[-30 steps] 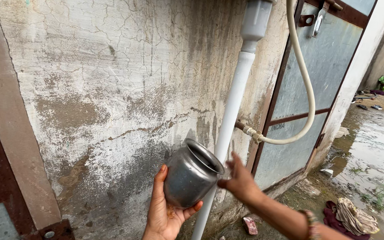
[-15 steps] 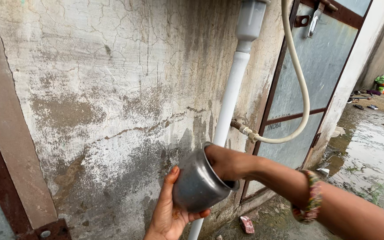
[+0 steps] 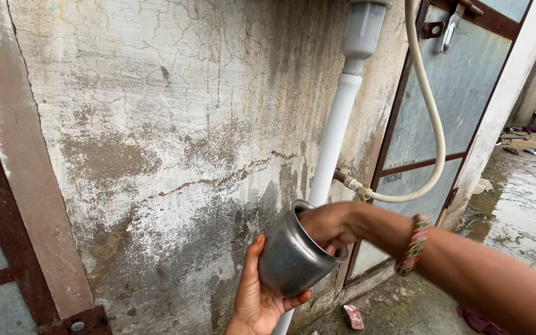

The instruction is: The person washes a metal pot with water by hand, then fits and secures a drain pipe onto the sink drain under the basin.

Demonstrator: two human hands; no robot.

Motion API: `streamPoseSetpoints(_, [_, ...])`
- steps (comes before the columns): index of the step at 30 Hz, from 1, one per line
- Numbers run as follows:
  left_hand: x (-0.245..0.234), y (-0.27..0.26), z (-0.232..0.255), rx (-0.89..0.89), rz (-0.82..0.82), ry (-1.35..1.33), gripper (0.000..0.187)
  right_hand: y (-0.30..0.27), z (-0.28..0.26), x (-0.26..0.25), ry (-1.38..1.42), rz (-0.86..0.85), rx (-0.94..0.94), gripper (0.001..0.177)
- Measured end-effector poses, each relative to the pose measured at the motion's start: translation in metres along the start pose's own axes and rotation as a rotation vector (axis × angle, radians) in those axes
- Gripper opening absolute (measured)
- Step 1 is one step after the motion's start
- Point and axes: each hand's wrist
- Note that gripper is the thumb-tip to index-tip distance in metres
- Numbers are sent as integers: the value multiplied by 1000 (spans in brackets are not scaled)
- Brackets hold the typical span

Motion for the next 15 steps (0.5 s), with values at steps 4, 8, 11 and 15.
streamPoseSetpoints(4, [-9,-4,11,57,73,-10,101,-68,-39,-23,-72,350,-76,35])
streamPoseSetpoints(8, [-10,-11,24,111,115,-42,96,-133,-82,-49,-138,988,-390,26])
streamPoseSetpoints(11, [-6,-15,26,115,113,-44,93,-154,-95,-66,-384,1379,-430,22])
streamPoseSetpoints(15, [-2,-19,27,98,90,-34,92,-152,-90,-80,-522,1594,-665,15])
Point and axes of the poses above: each hand's wrist, its own y-axis towards the middle knuckle, its own x-axis out of the palm, z = x × y, and after that the axes turned 7 degrees about z, right-handed
